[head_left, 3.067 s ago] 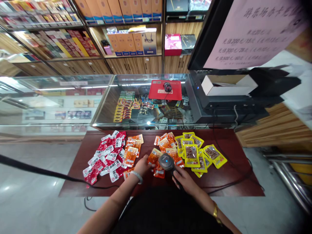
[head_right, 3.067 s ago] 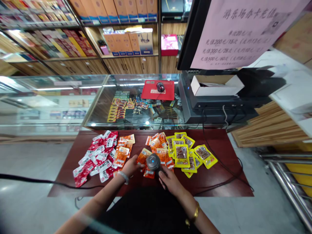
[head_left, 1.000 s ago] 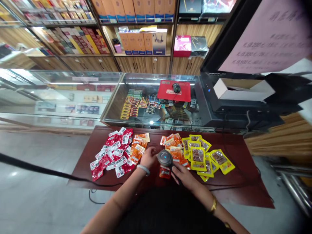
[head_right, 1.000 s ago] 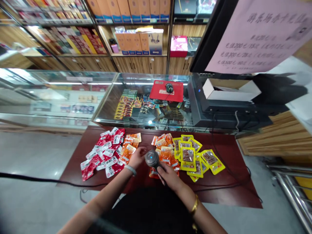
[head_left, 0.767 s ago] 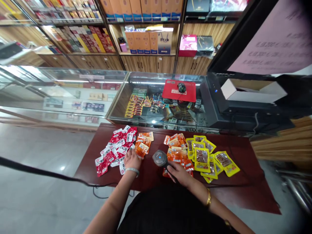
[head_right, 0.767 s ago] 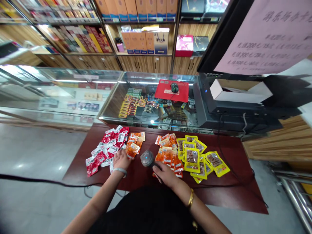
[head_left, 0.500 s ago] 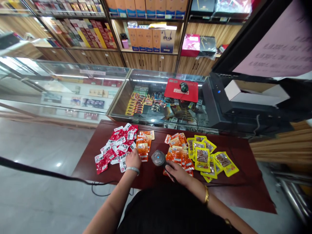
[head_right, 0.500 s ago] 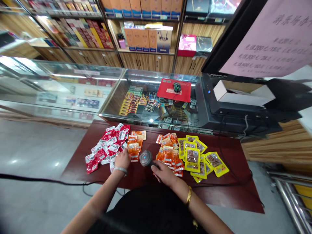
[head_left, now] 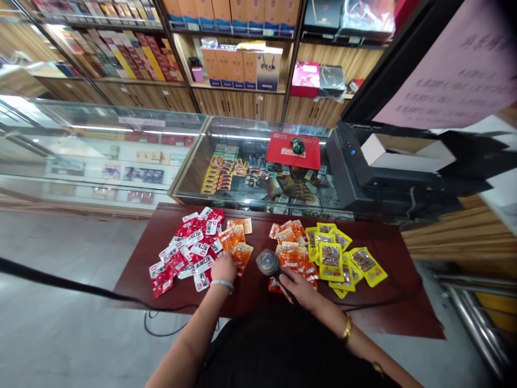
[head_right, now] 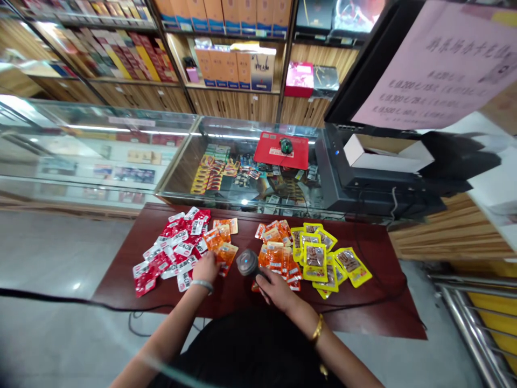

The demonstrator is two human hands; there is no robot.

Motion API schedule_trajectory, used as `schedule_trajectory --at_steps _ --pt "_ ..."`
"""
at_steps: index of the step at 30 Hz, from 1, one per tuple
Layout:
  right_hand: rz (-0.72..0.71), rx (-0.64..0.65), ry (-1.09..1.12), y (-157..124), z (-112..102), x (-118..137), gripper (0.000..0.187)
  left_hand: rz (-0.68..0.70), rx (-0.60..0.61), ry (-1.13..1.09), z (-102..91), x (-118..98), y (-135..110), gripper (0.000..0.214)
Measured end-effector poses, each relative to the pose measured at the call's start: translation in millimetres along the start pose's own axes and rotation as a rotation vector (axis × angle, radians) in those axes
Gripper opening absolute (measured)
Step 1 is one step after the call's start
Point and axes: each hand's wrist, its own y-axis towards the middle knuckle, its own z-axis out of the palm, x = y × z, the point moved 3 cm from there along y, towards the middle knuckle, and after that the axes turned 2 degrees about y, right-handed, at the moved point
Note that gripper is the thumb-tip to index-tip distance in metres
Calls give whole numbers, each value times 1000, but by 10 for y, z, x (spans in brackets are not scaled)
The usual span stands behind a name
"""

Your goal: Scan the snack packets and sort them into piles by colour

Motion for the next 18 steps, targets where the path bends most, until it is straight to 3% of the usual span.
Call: schedule_trajectory --at_steps 4,8,11,18 --pt "-30 -33 84 -18 -41 17 56 74 64 -365 122 -109 17 12" --pt "-25 -66 161 -20 -70 0 54 189 83 -605 289 -356 -10 13" --pt "-14 -64 174 -26 -92 -39 50 255 96 -639 335 -505 -19 11" --pt "14 -87 223 -76 -180 -103 46 336 101 -685 236 -844 11 5"
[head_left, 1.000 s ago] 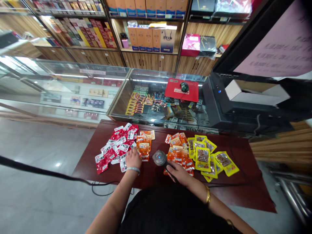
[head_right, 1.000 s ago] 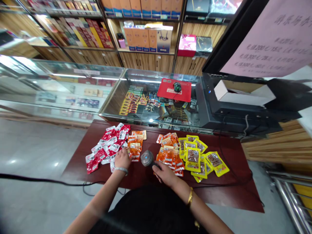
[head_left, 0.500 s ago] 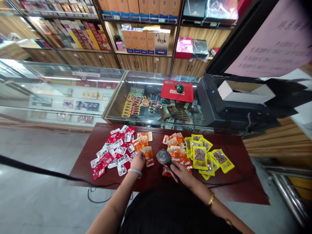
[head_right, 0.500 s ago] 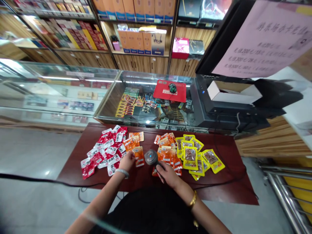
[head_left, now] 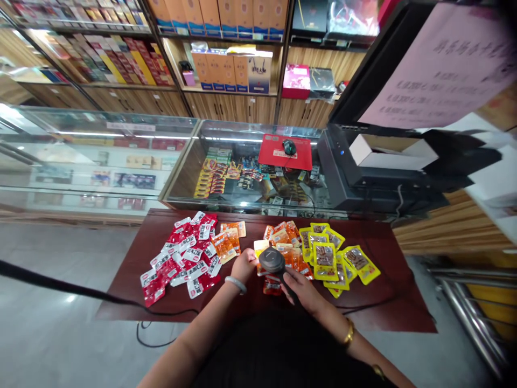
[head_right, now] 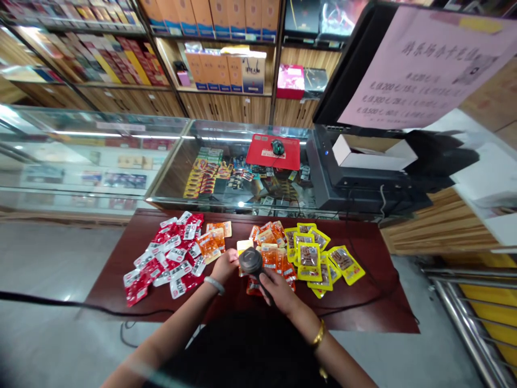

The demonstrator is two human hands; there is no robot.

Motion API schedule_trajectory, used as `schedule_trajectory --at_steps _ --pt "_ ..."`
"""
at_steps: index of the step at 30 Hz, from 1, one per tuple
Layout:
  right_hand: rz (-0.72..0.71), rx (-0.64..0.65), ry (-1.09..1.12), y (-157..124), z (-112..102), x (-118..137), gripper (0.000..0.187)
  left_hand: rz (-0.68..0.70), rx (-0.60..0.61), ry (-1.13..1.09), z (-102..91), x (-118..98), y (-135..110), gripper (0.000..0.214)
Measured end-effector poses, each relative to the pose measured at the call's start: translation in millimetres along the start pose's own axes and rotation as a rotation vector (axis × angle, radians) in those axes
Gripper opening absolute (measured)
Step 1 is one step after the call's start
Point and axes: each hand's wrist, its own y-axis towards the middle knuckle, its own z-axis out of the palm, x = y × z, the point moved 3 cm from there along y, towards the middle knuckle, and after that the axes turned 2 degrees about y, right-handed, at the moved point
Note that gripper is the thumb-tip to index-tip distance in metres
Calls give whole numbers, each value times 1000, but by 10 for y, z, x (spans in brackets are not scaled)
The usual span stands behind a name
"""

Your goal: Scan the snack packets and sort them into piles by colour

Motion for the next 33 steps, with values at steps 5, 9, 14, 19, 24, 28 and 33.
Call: schedule_trajectory --at_steps 5,9,14,19,24,28,33 --pt "-31 18 22 39 -3 77 46 108 46 -46 21 -224 77 20" --pt "-33 35 -6 79 48 98 50 -50 -328 430 -495 -42 47 40" --pt "-21 71 -54 106 124 81 56 -364 -412 781 -1087 316 87 79" --pt "-33 107 -125 133 153 82 57 -394 -274 838 -1209 403 235 68" --pt "-46 111 -138 138 136 54 55 -314 -283 873 -1102 368 202 64" --pt "-40 93 -114 123 113 38 53 -269 -219 736 -952 414 142 58" --pt "-30 69 -124 89 107 71 56 -320 -312 288 -878 580 133 48"
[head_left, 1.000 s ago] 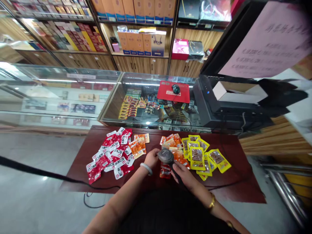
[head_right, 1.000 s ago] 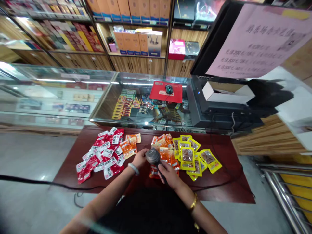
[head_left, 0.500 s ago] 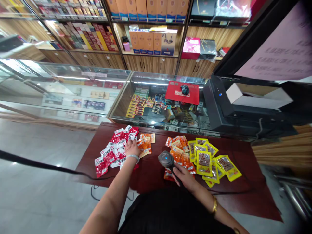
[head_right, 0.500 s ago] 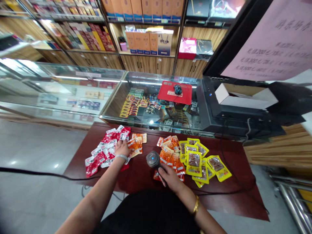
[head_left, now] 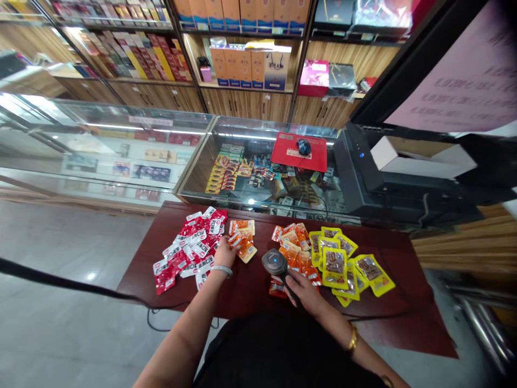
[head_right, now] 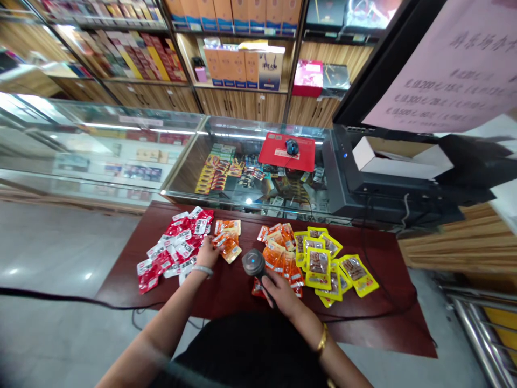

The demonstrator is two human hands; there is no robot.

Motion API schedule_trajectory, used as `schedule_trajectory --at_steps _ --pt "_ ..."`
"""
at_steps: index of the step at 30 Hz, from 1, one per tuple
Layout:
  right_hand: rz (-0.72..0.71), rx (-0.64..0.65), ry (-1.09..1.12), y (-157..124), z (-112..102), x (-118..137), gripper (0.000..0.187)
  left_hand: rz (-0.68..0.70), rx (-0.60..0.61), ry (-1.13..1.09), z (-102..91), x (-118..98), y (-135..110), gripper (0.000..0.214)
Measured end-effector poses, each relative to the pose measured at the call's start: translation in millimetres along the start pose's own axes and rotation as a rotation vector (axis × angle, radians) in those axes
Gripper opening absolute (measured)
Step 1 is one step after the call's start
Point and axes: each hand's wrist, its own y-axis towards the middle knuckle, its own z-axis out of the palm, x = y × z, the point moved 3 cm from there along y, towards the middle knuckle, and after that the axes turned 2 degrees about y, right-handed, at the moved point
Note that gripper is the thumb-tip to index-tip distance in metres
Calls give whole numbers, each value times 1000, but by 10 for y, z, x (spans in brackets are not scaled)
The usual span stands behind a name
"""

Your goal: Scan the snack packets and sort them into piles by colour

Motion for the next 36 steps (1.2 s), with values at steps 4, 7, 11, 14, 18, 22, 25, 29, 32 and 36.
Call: schedule_trajectory --at_steps 4,7,11,14,18,22,25,29,32,36 --pt "8 8 0 -2 7 -19 55 54 -2 -251 54 -11 1 45" --pt "-4 23 -1 19 9 -39 53 112 5 -334 78 -114 -53 46" --pt "-20 39 -2 32 1 -28 51 124 4 -391 51 -247 -126 46" --pt "-20 21 5 4 -12 -18 47 131 25 -382 42 -333 -142 44" --pt "-9 15 50 -40 -15 -26 47 141 147 -418 282 -566 -162 41" --pt "4 7 72 -42 -30 -35 50 225 451 -530 669 -875 -259 42" --pt "2 -22 60 -37 -65 -44 49 277 347 -310 638 -871 -257 38" --pt "2 -37 52 -43 -96 -74 46 98 -79 226 240 -579 -170 54" --pt "13 -31 46 -38 -83 -74 47 -13 -147 413 85 -421 -131 66" --pt "22 -8 15 -18 -44 -21 55 16 -77 474 127 -409 -110 55"
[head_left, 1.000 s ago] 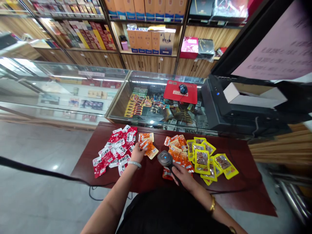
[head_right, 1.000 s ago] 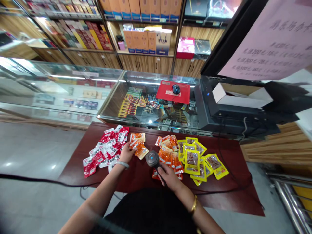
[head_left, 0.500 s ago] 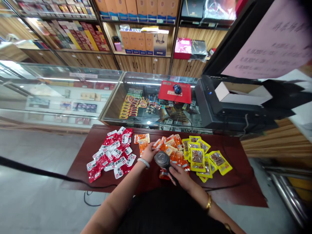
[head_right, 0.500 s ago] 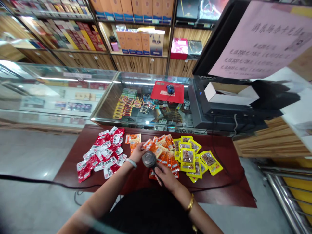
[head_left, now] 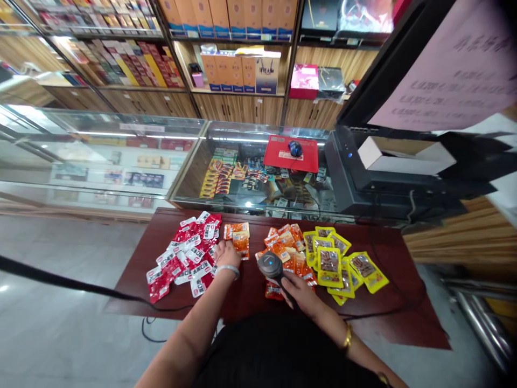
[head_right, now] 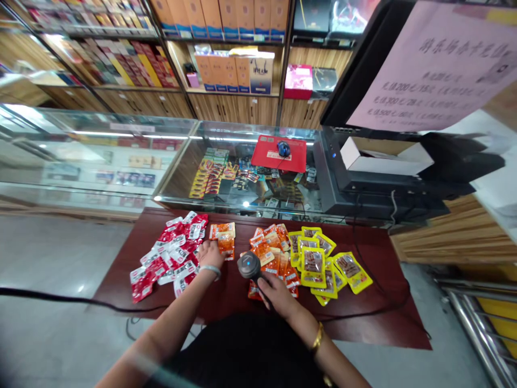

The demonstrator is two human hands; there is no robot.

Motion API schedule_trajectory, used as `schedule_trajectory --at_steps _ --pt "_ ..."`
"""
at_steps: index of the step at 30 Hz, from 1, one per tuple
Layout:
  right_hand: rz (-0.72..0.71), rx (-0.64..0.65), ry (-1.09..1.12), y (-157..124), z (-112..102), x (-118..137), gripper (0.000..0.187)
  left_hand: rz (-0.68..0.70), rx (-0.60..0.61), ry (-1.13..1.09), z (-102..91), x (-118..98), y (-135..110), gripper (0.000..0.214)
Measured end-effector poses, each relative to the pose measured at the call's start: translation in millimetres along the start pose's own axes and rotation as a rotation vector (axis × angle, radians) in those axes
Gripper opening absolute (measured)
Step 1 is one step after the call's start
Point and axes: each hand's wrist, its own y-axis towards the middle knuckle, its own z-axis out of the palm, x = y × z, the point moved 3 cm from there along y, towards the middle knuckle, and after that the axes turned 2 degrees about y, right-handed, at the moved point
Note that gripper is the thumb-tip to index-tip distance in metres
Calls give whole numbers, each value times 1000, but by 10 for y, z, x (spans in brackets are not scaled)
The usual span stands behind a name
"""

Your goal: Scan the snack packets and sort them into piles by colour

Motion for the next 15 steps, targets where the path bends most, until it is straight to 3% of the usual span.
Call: schedule_trajectory --at_steps 3,7,15 --pt "-7 7 -15 12 7 21 54 79 98 -22 50 -78 -12 47" --pt "-6 -29 39 29 -39 -32 52 116 261 -223 142 -162 -110 40" --pt "-38 -97 136 44 -124 32 49 182 300 -562 172 -416 -386 30"
